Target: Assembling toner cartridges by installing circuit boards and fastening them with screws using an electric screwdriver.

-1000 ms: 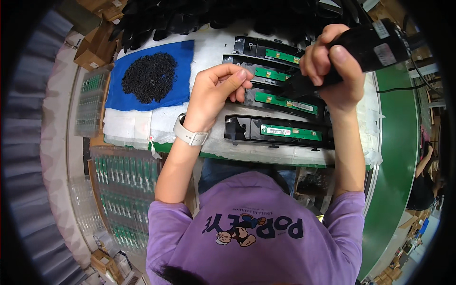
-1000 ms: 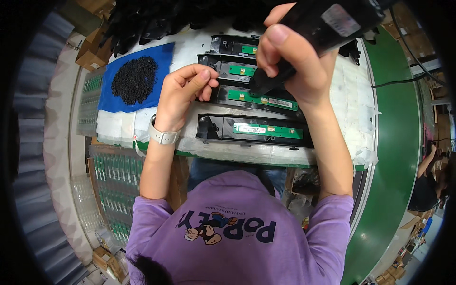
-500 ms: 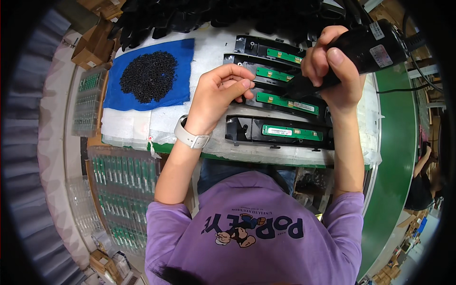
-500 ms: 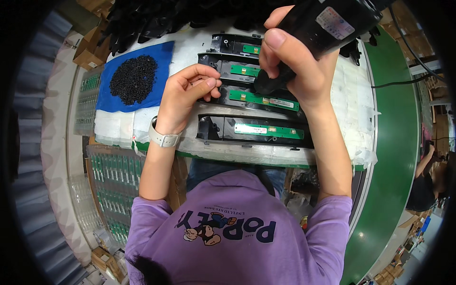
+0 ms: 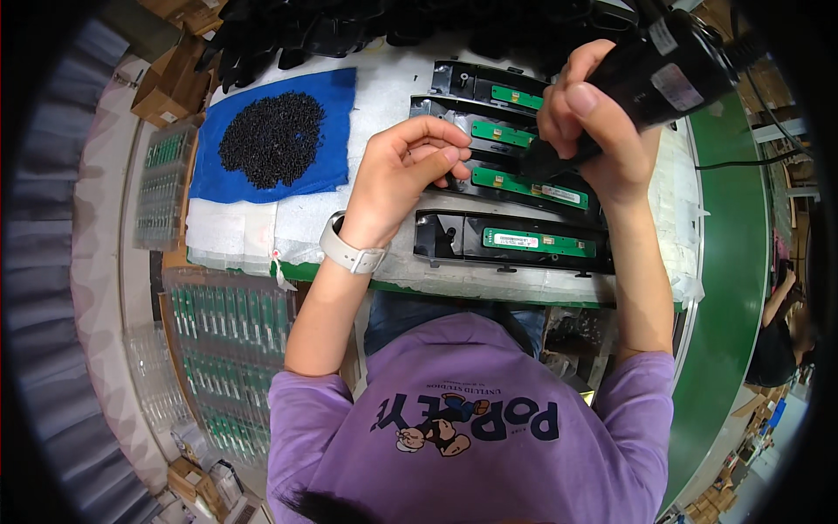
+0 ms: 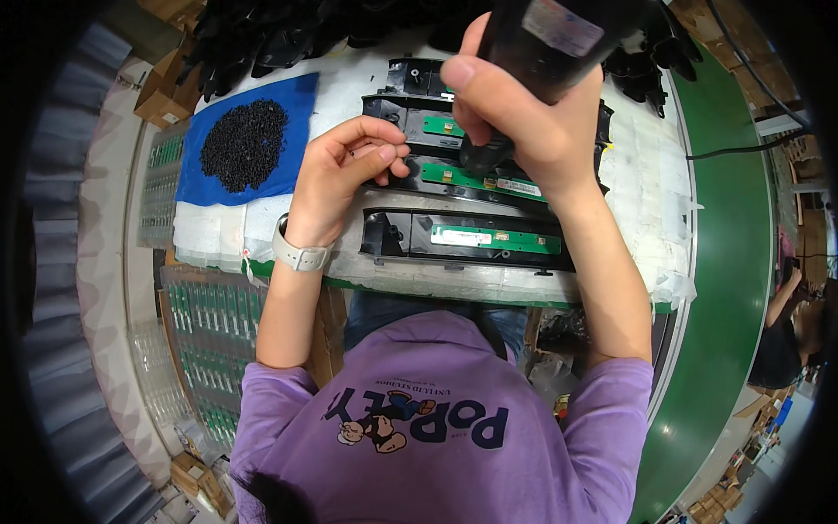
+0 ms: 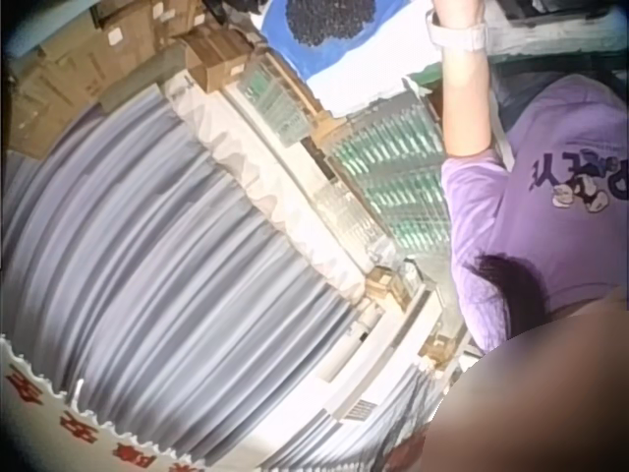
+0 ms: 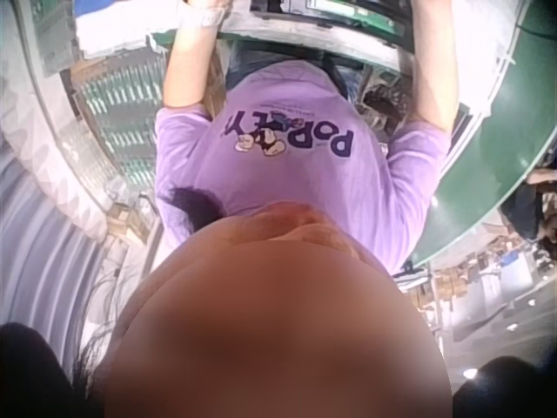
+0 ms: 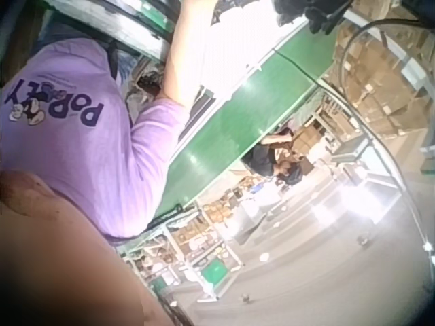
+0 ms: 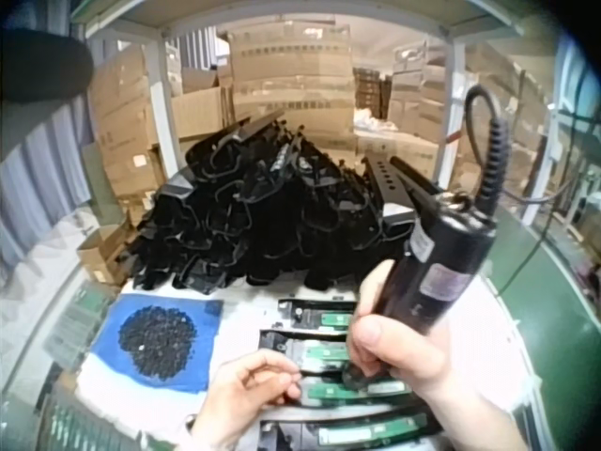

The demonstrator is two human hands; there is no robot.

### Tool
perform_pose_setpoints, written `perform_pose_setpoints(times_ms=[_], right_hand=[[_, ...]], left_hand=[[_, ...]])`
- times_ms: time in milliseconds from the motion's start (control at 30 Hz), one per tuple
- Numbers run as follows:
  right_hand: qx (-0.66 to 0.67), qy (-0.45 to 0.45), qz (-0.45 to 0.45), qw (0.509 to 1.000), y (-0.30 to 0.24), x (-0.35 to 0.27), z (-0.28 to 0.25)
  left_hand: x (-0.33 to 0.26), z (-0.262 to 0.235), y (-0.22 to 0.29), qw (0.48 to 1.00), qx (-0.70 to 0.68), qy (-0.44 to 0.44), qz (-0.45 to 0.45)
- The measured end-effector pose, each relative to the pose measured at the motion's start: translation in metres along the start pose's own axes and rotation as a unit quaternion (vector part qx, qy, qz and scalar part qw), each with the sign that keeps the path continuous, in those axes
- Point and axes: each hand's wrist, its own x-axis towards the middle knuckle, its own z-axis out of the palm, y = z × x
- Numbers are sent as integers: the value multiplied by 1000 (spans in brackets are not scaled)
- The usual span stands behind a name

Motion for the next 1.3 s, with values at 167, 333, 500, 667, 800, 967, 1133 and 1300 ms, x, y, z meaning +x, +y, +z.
perform_pose_setpoints(times_ms=[167, 333, 500, 667, 800, 967, 1133, 1300], right_hand=[[-83, -8, 22, 996, 1, 4, 3], [-55, 0, 14, 998, 4, 6, -3], [-85, -15, 10, 996, 2, 3, 0], [59, -50, -49, 996, -6, 6, -13], [262, -69, -94, 958, -16, 9, -18], [289, -73, -119, 947, -12, 5, -21], [302, -68, -105, 945, -7, 4, -16], [303, -81, -99, 944, -4, 3, -13]], left_hand=[[1, 3, 1, 1000, 16, 12, 3], [0, 1, -2, 1000, -25, 17, 8], [-1, 3, -1, 999, -19, 29, 4], [-3, 0, 3, 994, -55, 67, 68], [-7, 4, 5, 998, -20, 1, 65], [-7, 6, 3, 994, 2, -9, 111], [-9, 6, 3, 995, 17, -8, 101], [-10, 5, 2, 994, 43, -10, 99]])
